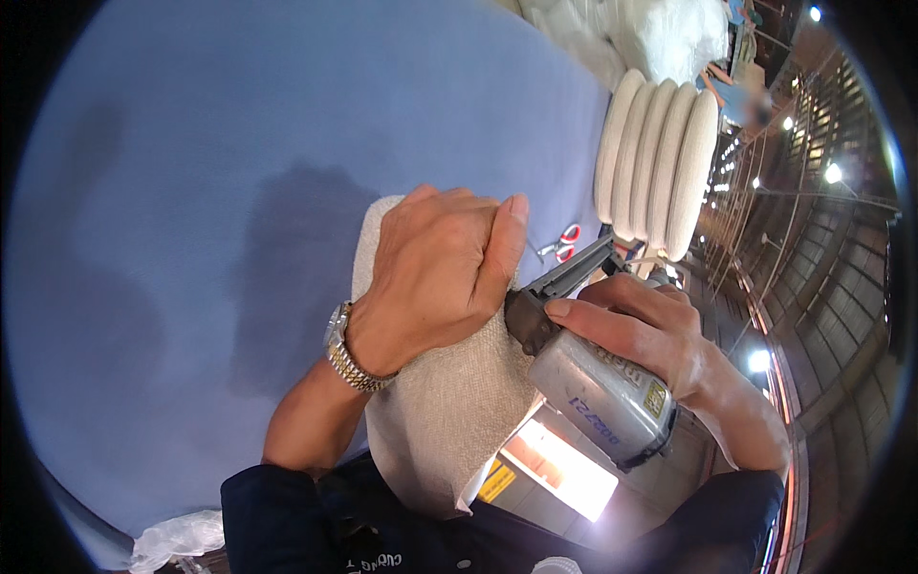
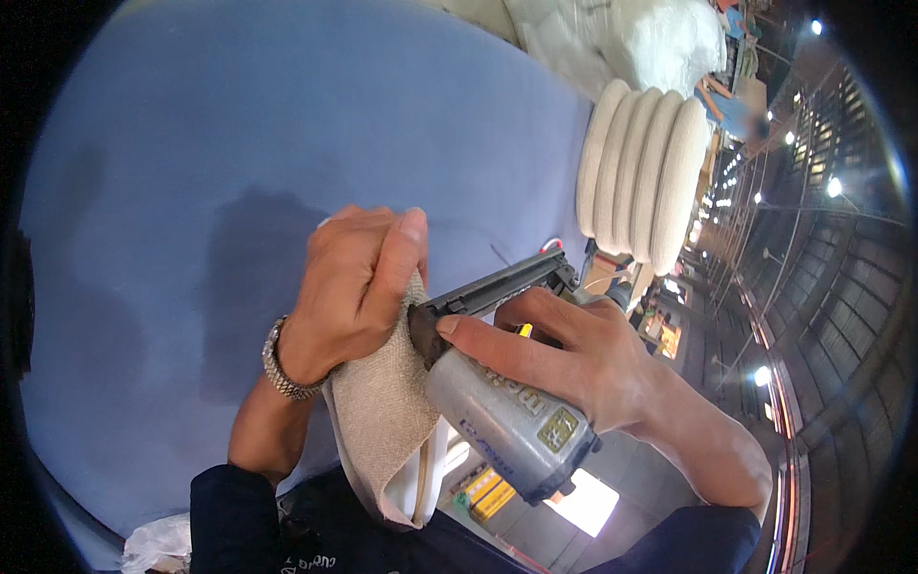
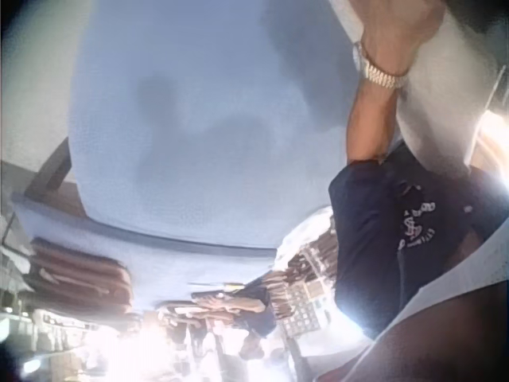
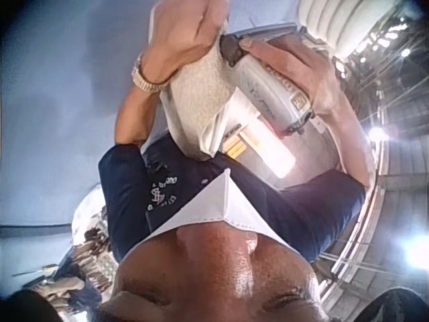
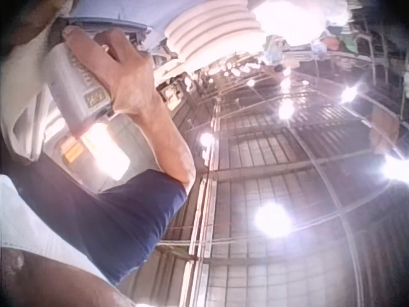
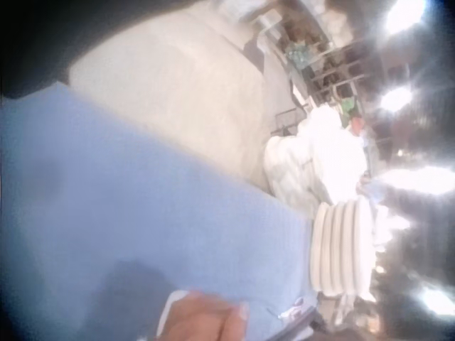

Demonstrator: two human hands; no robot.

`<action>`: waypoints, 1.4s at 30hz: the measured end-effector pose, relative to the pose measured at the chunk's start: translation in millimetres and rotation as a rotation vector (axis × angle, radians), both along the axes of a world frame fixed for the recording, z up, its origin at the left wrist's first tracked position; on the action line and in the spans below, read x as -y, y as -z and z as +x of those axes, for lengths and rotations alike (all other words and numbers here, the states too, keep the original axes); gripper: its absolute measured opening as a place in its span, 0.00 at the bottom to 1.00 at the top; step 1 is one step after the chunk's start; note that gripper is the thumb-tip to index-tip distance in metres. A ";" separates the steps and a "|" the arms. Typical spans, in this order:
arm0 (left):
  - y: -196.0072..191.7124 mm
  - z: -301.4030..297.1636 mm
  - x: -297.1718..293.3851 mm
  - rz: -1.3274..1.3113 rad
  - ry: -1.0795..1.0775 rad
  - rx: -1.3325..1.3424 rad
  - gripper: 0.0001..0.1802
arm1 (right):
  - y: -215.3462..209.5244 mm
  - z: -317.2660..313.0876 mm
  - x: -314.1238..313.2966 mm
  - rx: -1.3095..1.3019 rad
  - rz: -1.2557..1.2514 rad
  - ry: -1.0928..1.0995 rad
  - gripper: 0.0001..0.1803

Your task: The person wraps a white fabric cover around a foam cushion, folds the edges, and secures them using a staple gun. They then use a utility knife to trim excess fabric from the cushion. The finished cushion is placed on the table.

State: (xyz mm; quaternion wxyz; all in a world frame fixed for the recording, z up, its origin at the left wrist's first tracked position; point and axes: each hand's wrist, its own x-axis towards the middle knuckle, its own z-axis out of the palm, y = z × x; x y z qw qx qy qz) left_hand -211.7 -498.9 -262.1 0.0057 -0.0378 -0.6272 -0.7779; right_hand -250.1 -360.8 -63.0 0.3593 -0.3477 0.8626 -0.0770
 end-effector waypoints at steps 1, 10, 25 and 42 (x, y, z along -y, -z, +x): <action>-0.8 -0.4 1.2 0.014 -0.012 0.001 0.26 | -1.6 -0.2 4.9 0.002 0.012 0.014 0.32; 1.5 -3.0 1.9 0.054 0.002 0.004 0.26 | 4.1 0.2 12.9 -0.055 0.005 0.019 0.31; 8.7 -0.5 15.4 0.016 0.022 -0.020 0.30 | -8.2 1.8 31.3 0.016 0.084 0.057 0.34; 84.7 11.5 -15.2 -0.123 -0.237 0.455 0.34 | 52.4 156.1 -122.3 -0.350 -0.224 0.609 0.36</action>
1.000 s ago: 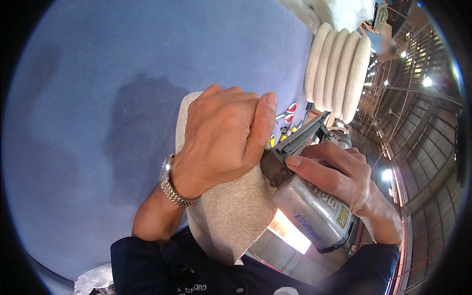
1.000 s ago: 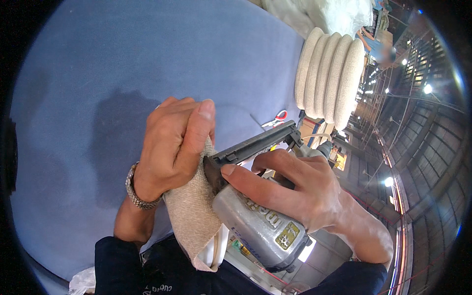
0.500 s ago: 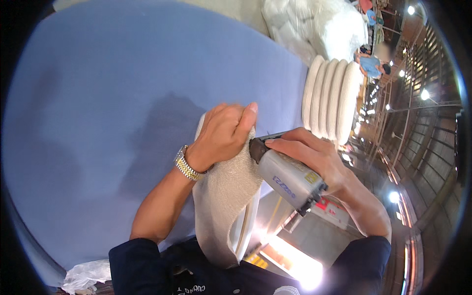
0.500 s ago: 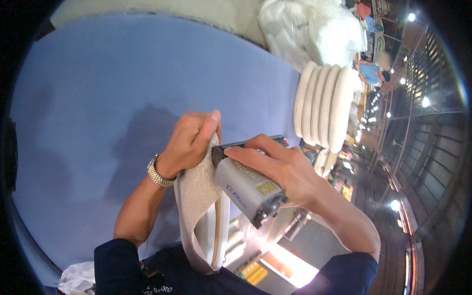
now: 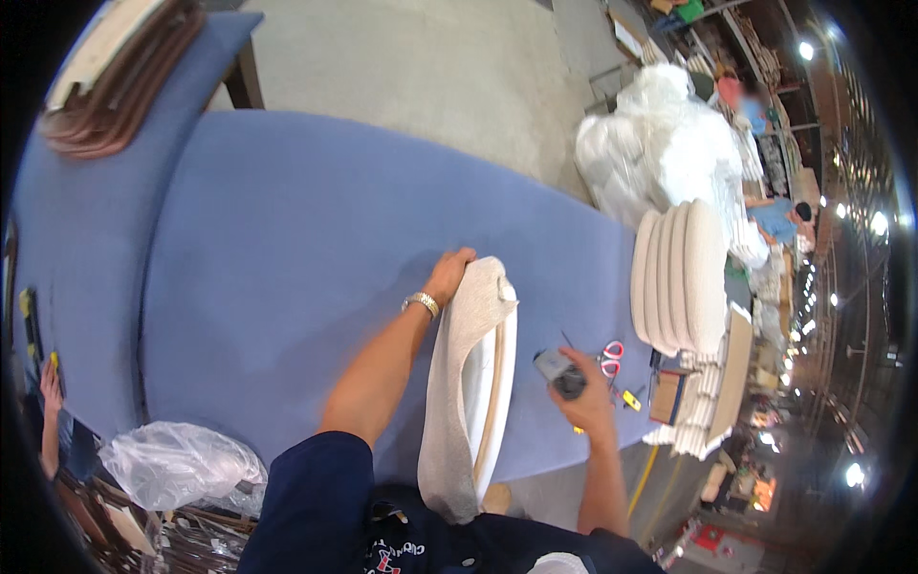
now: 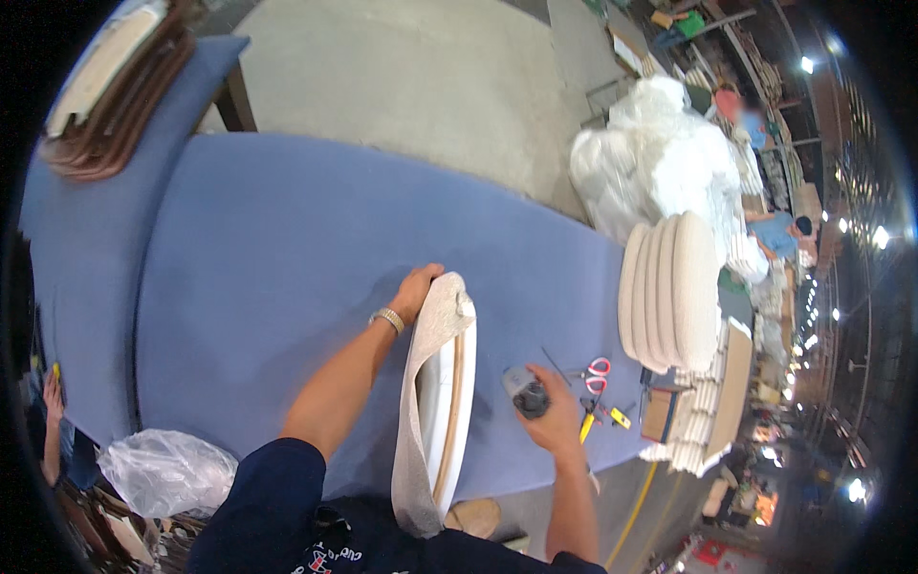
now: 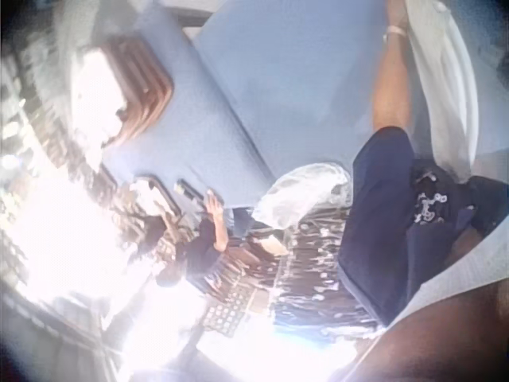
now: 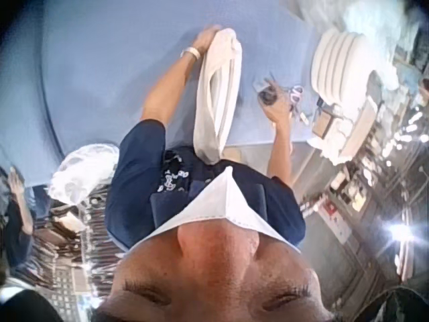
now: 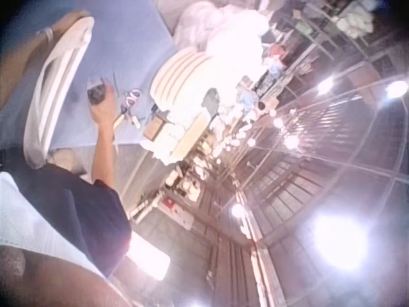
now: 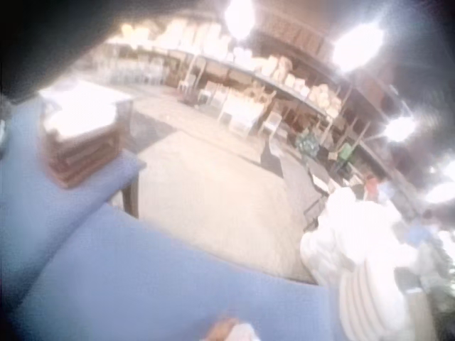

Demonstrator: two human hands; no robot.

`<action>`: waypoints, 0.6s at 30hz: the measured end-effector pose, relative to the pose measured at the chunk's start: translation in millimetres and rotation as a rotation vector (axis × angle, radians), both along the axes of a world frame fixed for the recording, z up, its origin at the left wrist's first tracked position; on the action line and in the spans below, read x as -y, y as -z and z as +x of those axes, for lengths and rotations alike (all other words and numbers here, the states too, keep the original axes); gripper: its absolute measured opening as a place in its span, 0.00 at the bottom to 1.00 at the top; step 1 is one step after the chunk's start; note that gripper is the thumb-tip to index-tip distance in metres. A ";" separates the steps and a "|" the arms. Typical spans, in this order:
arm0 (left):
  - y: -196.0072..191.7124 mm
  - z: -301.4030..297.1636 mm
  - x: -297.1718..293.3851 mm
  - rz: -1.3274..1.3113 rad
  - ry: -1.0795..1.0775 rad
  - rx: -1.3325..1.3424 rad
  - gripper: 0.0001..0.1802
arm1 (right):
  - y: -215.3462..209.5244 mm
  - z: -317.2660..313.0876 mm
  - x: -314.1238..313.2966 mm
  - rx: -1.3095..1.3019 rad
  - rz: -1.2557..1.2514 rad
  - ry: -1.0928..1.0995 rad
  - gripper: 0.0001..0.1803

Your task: The person wraps a white fabric cover around a foam cushion, folds the edges, and secures them using a staple gun. They then use a utility knife to trim excess fabric from the cushion. The finished cushion is placed on the table.

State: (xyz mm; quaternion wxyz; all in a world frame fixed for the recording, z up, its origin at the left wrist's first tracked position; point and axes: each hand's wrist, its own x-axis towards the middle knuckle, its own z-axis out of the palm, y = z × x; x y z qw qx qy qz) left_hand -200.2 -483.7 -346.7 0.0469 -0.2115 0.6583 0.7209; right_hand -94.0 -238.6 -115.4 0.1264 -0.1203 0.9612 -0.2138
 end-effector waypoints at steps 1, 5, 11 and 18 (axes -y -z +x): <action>-7.3 -3.4 -0.4 0.002 -0.045 0.004 0.34 | 21.7 10.3 -14.9 0.032 0.124 0.109 0.35; -125.5 7.6 20.8 0.308 -0.058 -0.274 0.28 | 125.4 67.3 -89.9 -0.012 0.064 0.210 0.32; -367.7 84.4 73.9 0.171 0.260 -1.075 0.32 | 12.2 11.7 31.7 -0.137 -0.830 -0.002 0.26; -368.8 189.7 33.6 -0.555 0.212 -0.983 0.28 | -56.6 2.9 179.7 0.052 -1.666 -0.274 0.30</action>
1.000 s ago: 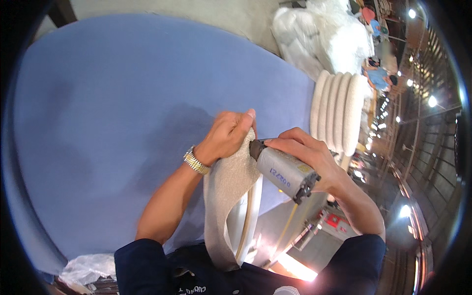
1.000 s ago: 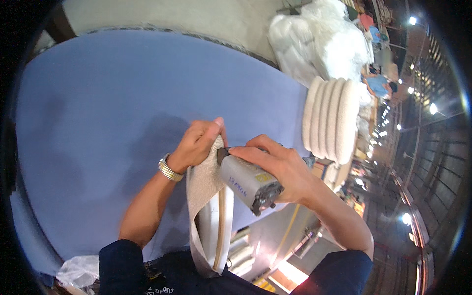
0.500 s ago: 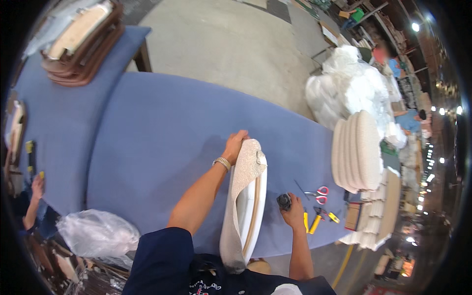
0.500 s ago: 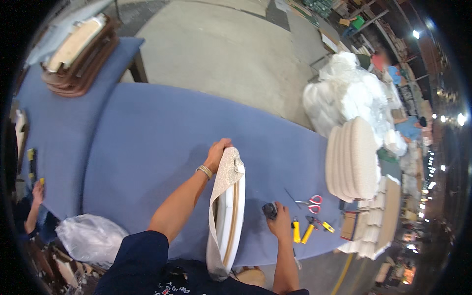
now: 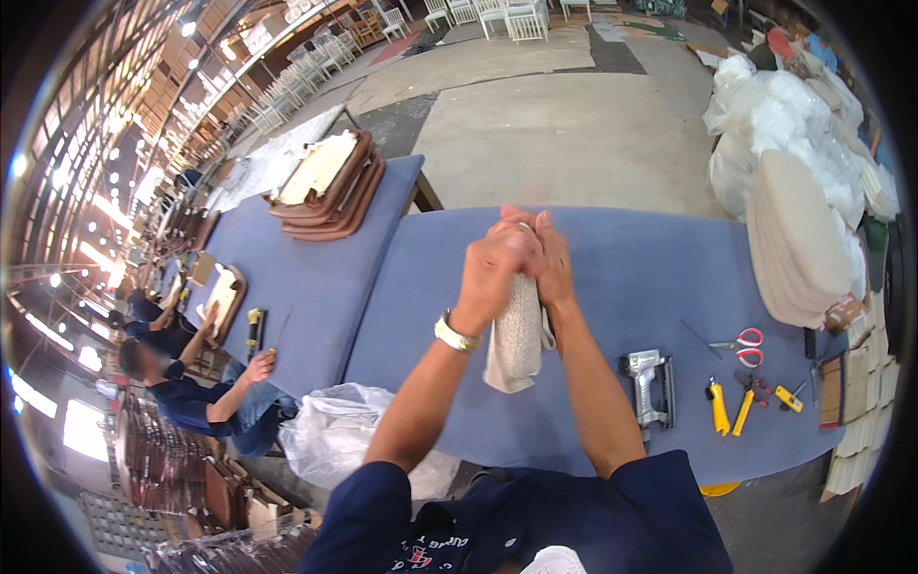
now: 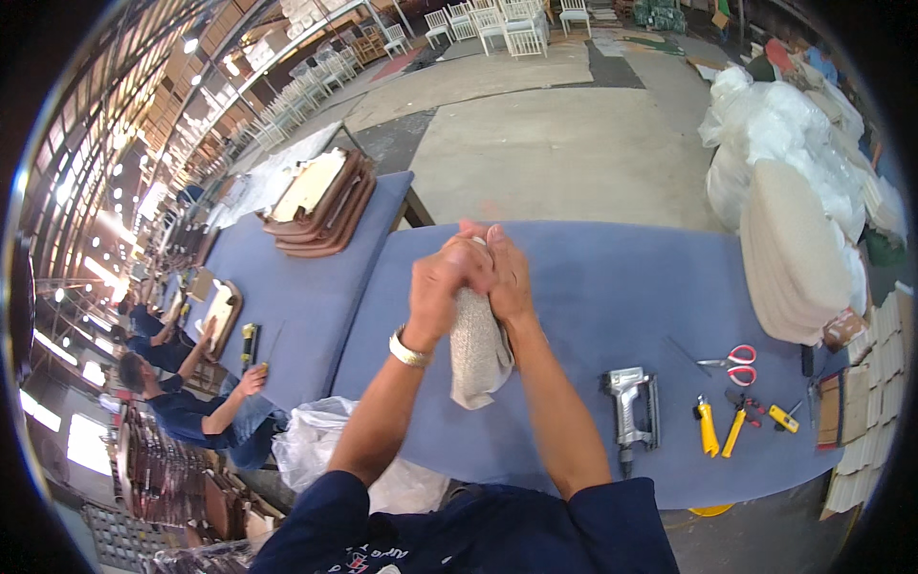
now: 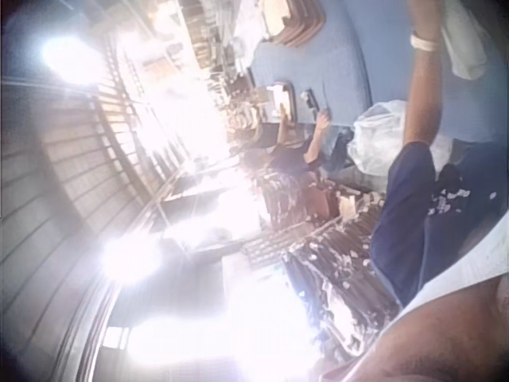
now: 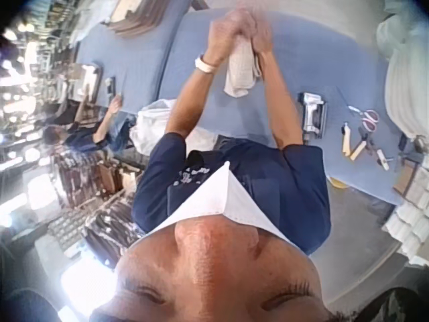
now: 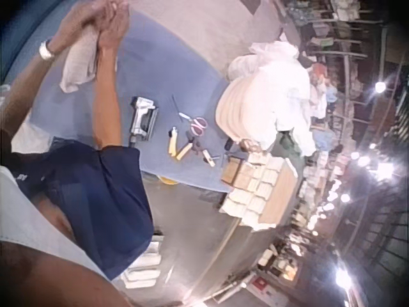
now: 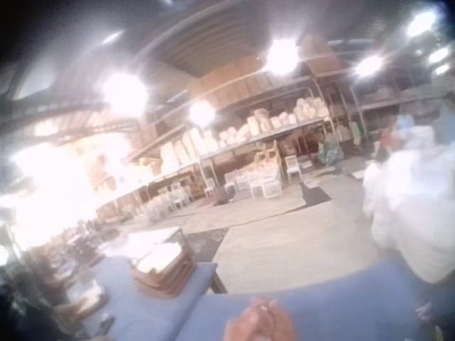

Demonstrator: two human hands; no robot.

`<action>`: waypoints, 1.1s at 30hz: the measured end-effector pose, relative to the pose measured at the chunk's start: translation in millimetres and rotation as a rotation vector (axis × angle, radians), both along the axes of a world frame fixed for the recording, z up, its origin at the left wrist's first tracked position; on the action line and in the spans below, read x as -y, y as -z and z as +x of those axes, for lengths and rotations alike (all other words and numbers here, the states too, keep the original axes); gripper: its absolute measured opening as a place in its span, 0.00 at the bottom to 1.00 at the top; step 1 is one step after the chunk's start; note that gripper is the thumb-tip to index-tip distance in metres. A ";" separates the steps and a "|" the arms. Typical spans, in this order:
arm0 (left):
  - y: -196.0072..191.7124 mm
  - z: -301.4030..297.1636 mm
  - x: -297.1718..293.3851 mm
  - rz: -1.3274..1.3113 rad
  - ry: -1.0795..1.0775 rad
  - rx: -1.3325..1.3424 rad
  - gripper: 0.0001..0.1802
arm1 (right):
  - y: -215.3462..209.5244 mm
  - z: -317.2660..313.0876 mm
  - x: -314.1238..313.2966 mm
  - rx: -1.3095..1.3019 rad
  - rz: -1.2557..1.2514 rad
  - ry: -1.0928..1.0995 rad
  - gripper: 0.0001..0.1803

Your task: The person wraps a white fabric cover around a foam cushion, folds the edges, and secures them using a staple gun. They then use a utility knife to trim excess fabric from the cushion. The finished cushion is placed on the table.

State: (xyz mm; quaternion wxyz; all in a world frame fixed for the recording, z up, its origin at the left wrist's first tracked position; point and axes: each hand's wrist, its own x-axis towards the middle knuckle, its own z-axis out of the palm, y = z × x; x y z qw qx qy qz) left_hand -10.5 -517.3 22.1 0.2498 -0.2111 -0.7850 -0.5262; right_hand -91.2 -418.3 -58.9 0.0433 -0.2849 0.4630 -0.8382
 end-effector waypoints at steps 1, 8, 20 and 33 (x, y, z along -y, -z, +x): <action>-0.2 15.9 -20.4 -0.110 -0.209 -0.081 0.26 | -0.5 7.1 4.4 -0.017 0.057 0.075 0.30; 36.0 122.1 -33.5 0.021 -0.470 0.250 0.39 | -4.3 29.0 3.0 -0.139 0.268 0.515 0.25; -9.5 191.3 0.3 -0.252 -0.620 0.422 0.33 | -67.8 67.7 -33.0 -0.754 0.378 0.163 0.11; 18.1 181.2 20.4 -0.212 -0.693 0.099 0.23 | -78.5 72.2 -6.3 -1.436 0.478 0.061 0.14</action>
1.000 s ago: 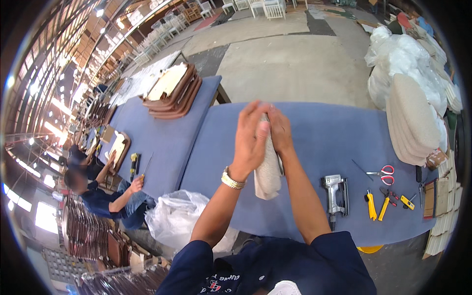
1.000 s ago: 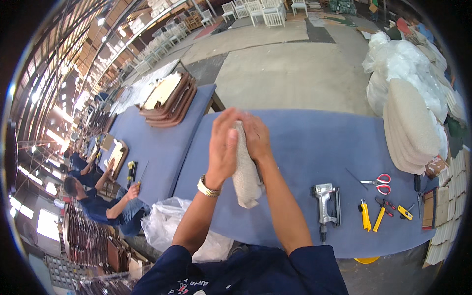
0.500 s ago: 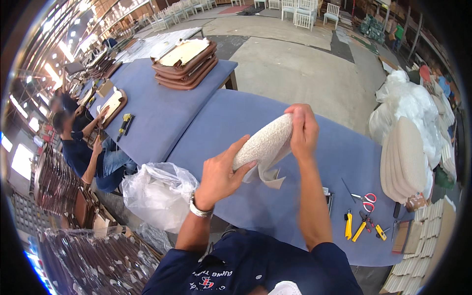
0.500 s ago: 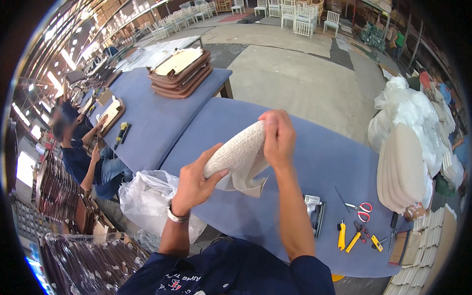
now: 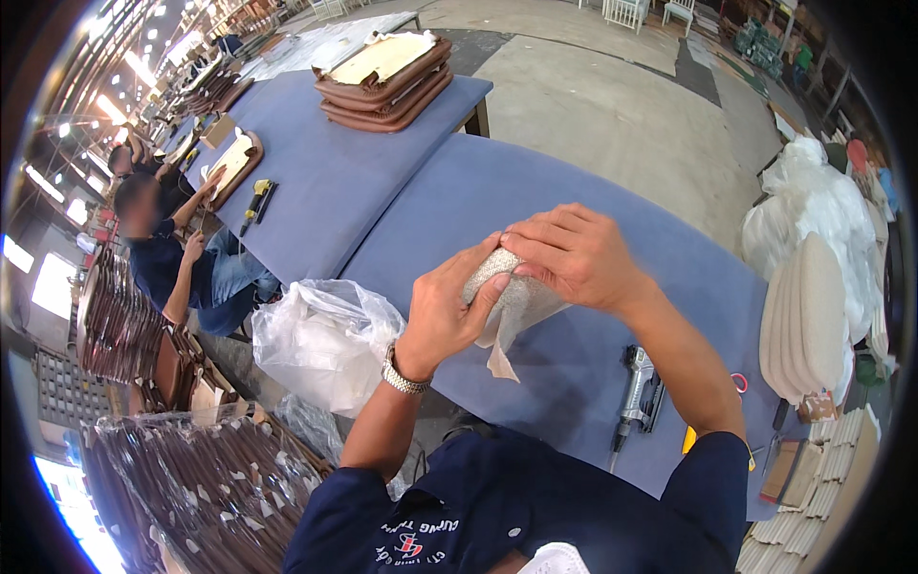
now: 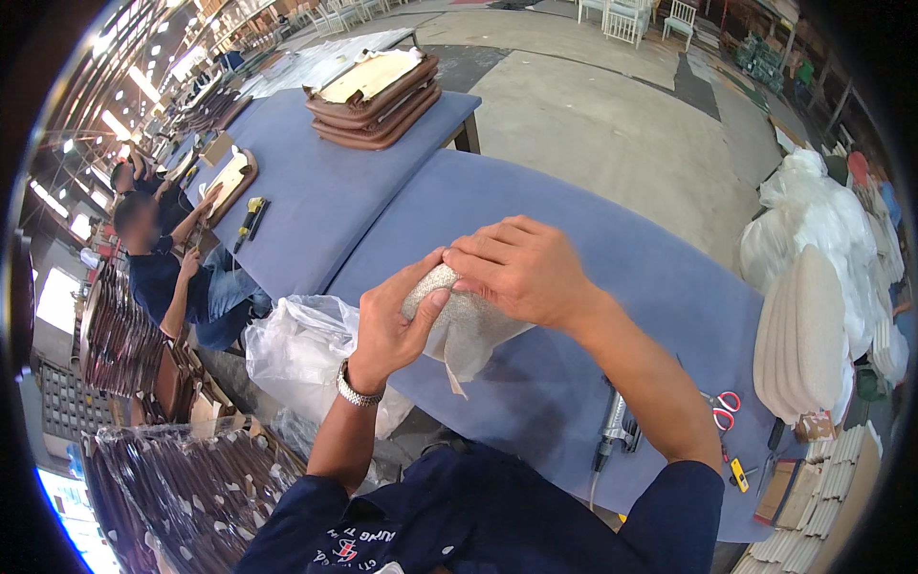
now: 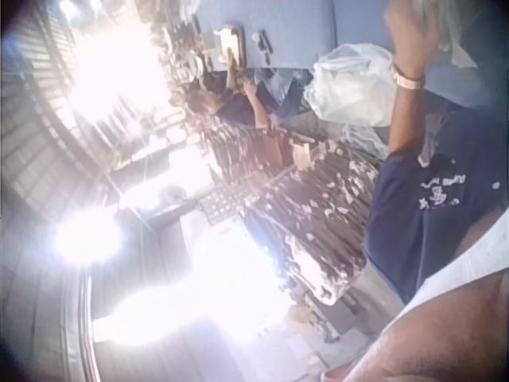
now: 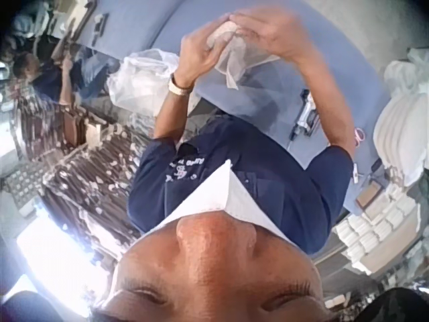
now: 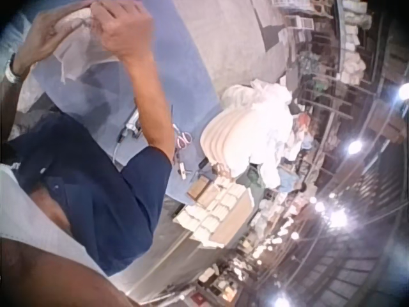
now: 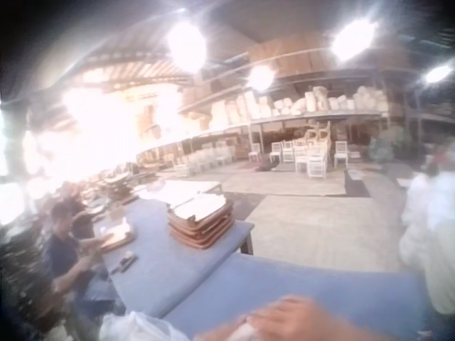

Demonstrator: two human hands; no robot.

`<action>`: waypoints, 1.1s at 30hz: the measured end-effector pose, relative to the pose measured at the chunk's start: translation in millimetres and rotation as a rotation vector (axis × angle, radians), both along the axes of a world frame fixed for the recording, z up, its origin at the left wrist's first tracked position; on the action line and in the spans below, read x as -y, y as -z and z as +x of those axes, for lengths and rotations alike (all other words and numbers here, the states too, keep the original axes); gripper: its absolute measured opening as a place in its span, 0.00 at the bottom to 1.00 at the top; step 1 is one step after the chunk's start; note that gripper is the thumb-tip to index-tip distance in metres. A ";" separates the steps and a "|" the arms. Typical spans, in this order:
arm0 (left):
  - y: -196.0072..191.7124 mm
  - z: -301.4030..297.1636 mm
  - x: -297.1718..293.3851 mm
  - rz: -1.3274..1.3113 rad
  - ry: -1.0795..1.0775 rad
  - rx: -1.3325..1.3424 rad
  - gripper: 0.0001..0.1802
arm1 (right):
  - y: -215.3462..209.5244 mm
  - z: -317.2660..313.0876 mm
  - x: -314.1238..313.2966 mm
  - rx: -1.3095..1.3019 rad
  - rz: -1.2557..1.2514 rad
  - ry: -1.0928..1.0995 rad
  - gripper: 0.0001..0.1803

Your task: The person wraps a white fabric cover around a foam cushion, folds the edges, and secures them using a staple gun. They then use a utility knife to trim excess fabric from the cushion. The finished cushion is placed on the table.

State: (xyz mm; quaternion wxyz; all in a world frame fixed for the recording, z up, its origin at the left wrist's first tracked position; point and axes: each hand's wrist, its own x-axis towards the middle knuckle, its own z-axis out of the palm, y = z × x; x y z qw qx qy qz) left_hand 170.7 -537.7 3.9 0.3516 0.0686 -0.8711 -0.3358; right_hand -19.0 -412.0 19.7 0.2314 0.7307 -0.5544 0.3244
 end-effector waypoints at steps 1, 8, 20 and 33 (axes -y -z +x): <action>0.9 -2.4 0.4 -0.042 -0.020 -0.013 0.22 | 2.3 1.8 0.8 -0.018 -0.034 0.025 0.13; -0.2 -5.1 -1.9 -0.040 -0.030 0.019 0.18 | 5.9 17.1 0.9 0.054 -0.076 0.150 0.08; -6.2 1.1 11.3 -0.065 -0.111 0.089 0.35 | 3.9 -5.0 40.3 0.743 -0.067 0.163 0.22; 34.8 98.2 65.5 0.241 -0.211 0.070 0.27 | 54.3 38.4 75.9 1.033 0.172 0.145 0.36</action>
